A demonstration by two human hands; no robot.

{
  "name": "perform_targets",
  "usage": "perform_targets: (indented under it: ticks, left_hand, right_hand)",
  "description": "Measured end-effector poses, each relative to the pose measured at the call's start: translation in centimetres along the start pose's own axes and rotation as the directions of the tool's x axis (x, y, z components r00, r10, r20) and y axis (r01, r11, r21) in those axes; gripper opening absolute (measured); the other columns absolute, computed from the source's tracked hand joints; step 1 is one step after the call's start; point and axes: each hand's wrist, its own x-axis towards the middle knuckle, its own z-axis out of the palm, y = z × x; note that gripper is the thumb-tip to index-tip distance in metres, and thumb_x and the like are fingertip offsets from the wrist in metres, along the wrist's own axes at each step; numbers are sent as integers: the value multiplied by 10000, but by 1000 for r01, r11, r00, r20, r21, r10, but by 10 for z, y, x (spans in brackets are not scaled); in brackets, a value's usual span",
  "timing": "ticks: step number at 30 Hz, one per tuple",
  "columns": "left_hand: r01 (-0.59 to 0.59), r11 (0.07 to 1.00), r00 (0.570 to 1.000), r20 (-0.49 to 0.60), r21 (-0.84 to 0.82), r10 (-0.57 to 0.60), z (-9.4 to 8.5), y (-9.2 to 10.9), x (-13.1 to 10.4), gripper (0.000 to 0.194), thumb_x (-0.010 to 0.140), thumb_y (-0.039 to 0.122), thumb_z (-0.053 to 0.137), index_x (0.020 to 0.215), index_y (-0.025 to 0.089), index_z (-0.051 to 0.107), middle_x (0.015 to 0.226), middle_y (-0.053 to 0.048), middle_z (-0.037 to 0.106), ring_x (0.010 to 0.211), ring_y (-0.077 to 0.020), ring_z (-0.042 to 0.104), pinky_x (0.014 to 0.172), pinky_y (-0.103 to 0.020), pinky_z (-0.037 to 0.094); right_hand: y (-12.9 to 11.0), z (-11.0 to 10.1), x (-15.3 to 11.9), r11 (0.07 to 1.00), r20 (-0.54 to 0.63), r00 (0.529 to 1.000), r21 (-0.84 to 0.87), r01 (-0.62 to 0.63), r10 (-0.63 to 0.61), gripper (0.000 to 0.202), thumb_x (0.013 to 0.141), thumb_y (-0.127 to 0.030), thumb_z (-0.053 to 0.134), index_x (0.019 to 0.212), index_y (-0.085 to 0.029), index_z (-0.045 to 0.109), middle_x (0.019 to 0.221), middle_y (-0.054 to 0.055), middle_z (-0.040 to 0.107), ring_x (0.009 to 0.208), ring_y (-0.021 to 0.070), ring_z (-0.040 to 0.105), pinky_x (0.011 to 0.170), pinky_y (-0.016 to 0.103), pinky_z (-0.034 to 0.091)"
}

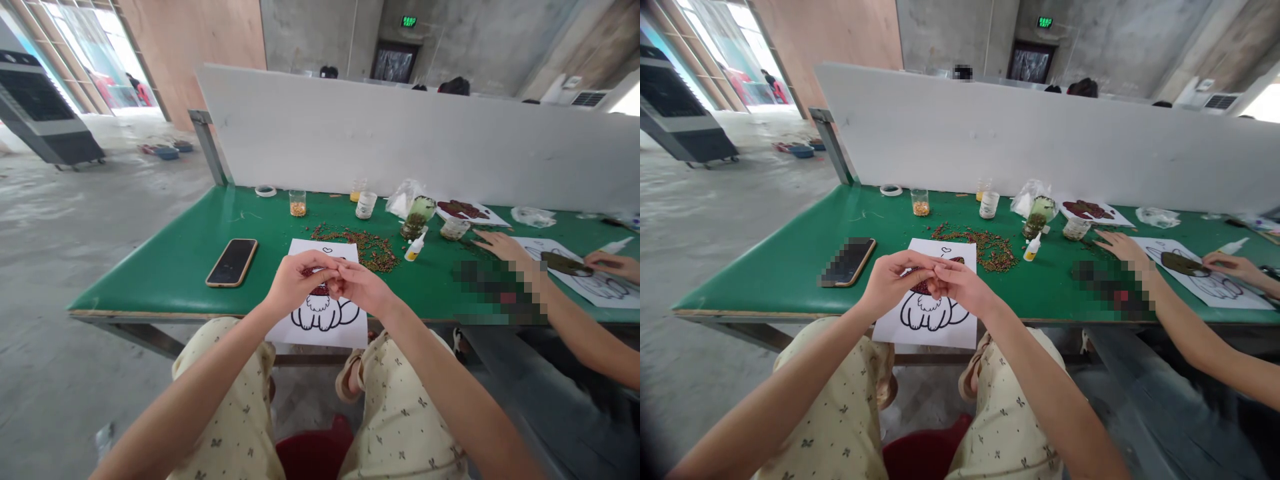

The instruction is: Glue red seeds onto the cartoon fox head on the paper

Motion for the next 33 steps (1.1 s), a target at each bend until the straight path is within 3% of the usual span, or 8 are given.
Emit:
perform_targets:
  ticks: [15, 25, 30, 33]
  left_hand:
    - [-48, 992, 998, -28, 114, 51, -1, 1, 0, 99, 776, 246, 648, 818, 157, 658, 846, -54, 712, 655, -143, 667, 611, -264, 577]
    - [-176, 883, 981, 3, 436, 194, -1, 0, 2, 104, 830, 199, 555, 801, 191, 655, 866, -27, 717, 812, -157, 654, 760, -273, 509]
    - [-170, 910, 985, 51, 377, 163, -1, 0, 2, 112, 867, 224, 501, 828, 184, 598, 896, -34, 703, 747, -144, 654, 734, -275, 509]
    - [-164, 925, 986, 19, 343, 167, 1, -2, 0, 96, 874, 227, 491, 839, 185, 571, 918, -44, 695, 798, -158, 657, 750, -290, 514]
  right_hand:
    - [-3, 2, -1, 1000, 30, 1000, 24, -6, 6, 160, 769, -315, 658, 805, -168, 604, 638, -17, 556, 574, 87, 520, 558, 220, 413]
    - [1, -2, 1, 997, 19, 998, 58, -56, 55, 137, 780, -285, 626, 779, -164, 561, 649, -18, 539, 559, 81, 493, 546, 228, 384]
    - [-1, -1, 1, 998, 25, 999, 62, -29, 28, 135, 762, -280, 635, 774, -170, 558, 654, -18, 533, 572, 86, 486, 557, 234, 388]
    - [-3, -1, 0, 998, 24, 999, 59, -38, 37, 144, 745, -280, 649, 797, -175, 566, 656, -20, 530, 567, 86, 481, 558, 238, 393]
